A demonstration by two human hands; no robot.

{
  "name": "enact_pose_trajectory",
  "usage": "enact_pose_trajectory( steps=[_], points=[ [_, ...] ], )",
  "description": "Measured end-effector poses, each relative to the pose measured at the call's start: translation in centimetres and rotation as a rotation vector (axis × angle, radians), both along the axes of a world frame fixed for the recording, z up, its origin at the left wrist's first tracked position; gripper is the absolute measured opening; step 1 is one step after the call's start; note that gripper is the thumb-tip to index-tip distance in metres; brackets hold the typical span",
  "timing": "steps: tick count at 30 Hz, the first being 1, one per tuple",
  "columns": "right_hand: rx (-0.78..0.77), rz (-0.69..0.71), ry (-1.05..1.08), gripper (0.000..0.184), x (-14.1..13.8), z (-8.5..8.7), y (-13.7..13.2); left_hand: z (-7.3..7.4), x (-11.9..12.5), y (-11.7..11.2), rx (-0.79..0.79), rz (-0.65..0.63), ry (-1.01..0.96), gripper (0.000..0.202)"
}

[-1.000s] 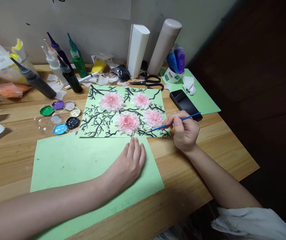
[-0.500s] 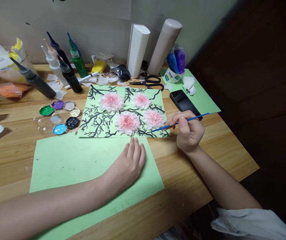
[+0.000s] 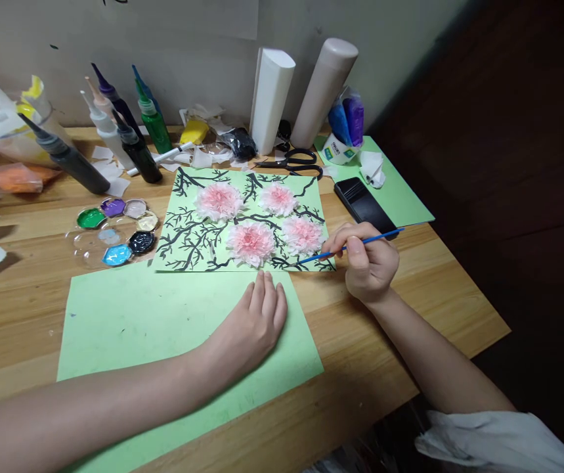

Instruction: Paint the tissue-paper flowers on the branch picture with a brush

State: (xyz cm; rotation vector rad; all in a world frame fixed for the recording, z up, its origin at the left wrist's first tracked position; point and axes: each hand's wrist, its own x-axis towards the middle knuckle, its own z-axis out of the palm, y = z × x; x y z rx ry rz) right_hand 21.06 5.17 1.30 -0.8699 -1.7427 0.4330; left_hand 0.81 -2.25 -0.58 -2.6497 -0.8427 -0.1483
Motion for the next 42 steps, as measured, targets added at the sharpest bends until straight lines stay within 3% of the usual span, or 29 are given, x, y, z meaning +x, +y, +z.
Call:
enact_pose_trajectory(
  steps=[7,12,15,20,22,25,31,42],
  points=[
    [0.009,0.013,-0.04,0.026,0.2,0.4,0.1,-0.1,0.0,0.0,-0.011,0.005,-0.025,0.043],
    [0.091,-0.164,0.133,0.029,1.8,2.5,1.0,0.0,-0.2,0.1,-0.015,-0.003,-0.035,0.044],
    [0.102,-0.193,0.278,0.032,3.8,3.9,1.5,0.1,-0.3,0.3,0.013,-0.004,-0.053,0.044],
    [-0.133,-0.116,0.414,0.034,6.4,3.8,1.8,0.0,-0.3,0.5,0.023,0.003,-0.103,0.047],
    [-0.25,-0.097,0.375,0.031,6.3,3.0,1.7,0.0,-0.3,0.5,0.021,0.006,-0.108,0.048],
    [-0.296,-0.035,0.228,0.026,5.4,1.9,1.0,0.1,-0.3,0.5,0.028,0.001,-0.094,0.047],
    [-0.143,0.024,-0.121,0.02,4.4,1.4,-0.5,0.2,-0.2,0.3,0.028,0.016,-0.081,0.047],
    [-0.086,0.036,-0.226,0.021,4.4,1.4,-0.3,0.2,-0.3,0.5,0.023,-0.014,-0.067,0.045]
  ],
)
